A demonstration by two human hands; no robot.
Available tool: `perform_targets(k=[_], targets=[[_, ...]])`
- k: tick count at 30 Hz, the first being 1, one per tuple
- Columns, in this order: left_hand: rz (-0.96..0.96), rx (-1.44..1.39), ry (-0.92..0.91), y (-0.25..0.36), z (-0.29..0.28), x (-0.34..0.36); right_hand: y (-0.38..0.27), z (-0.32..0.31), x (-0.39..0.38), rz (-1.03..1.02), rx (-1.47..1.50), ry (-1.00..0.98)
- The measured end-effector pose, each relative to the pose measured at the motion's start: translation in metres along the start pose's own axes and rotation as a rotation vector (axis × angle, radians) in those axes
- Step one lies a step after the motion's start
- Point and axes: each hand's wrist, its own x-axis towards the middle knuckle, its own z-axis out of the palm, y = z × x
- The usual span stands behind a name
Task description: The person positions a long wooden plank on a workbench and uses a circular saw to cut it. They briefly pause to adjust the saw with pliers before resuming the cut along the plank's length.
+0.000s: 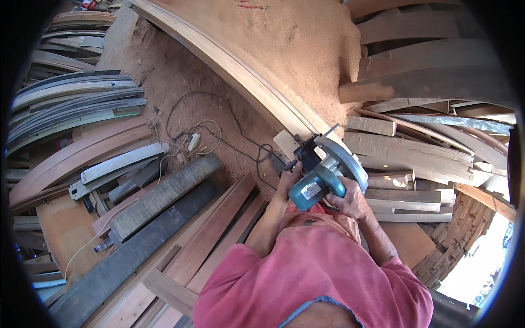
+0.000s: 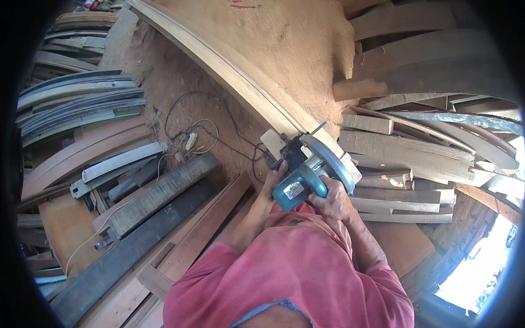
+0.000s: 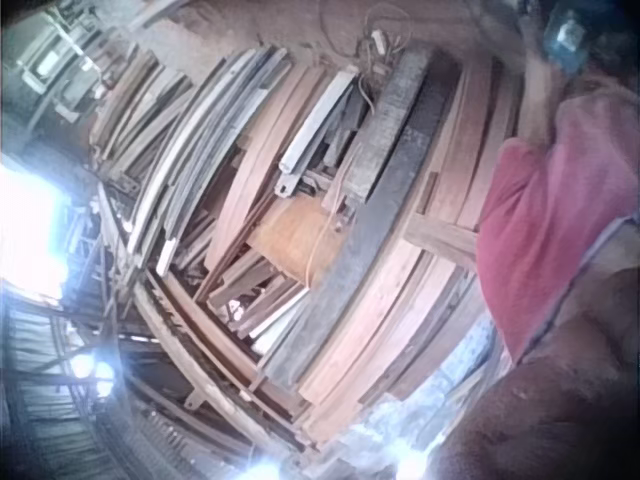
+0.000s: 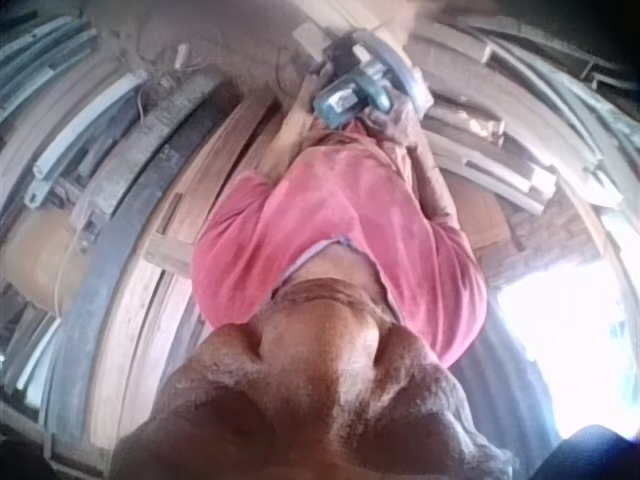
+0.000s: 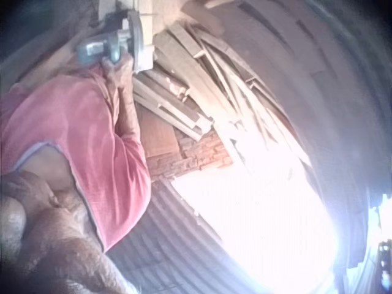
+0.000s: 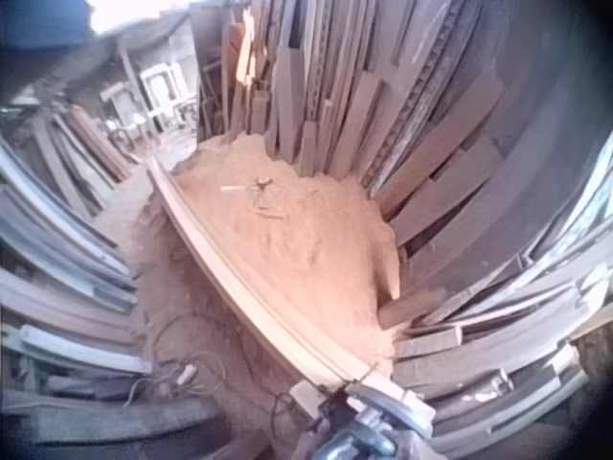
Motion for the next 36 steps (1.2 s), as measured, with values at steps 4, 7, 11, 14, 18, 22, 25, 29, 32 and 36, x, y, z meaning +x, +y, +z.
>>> perform_targets(k=[4,7,11,14,18,22,25,29,32,36], targets=[[0.147,0.014,0.136,-0.017,0.023,0.006,0.03,-0.011,-0.005,-0.038,0.044,-0.014],[0.239,0.019,0.178,-0.02,0.029,0.011,0.053,-0.008,-0.007,-0.083,0.091,-0.019],[0.297,0.108,0.24,-0.042,0.002,0.034,0.054,-0.006,-0.007,-0.055,-0.014,-0.06],[0.268,0.212,0.248,-0.058,-0.027,0.048,0.059,-0.002,-0.006,-0.154,-0.073,-0.006],[0.246,0.183,0.273,-0.061,-0.032,0.058,0.054,-0.005,-0.002,-0.144,-0.067,-0.026],[0.222,0.169,0.27,-0.039,-0.016,0.054,0.049,-0.007,0.004,-0.116,-0.058,-0.034],[0.193,0.191,0.316,-0.037,-0.019,0.051,0.055,-0.003,0.007,-0.153,-0.06,-0.05],[0.187,0.205,0.328,-0.035,-0.017,0.051,0.056,-0.005,0.008,-0.139,-0.034,-0.084],[0.208,0.237,0.349,-0.034,-0.012,0.05,0.052,-0.007,0.008,-0.101,0.046,-0.11],[0.276,0.255,0.331,-0.052,-0.042,0.062,0.053,-0.005,0.01,-0.126,0.028,-0.153]])
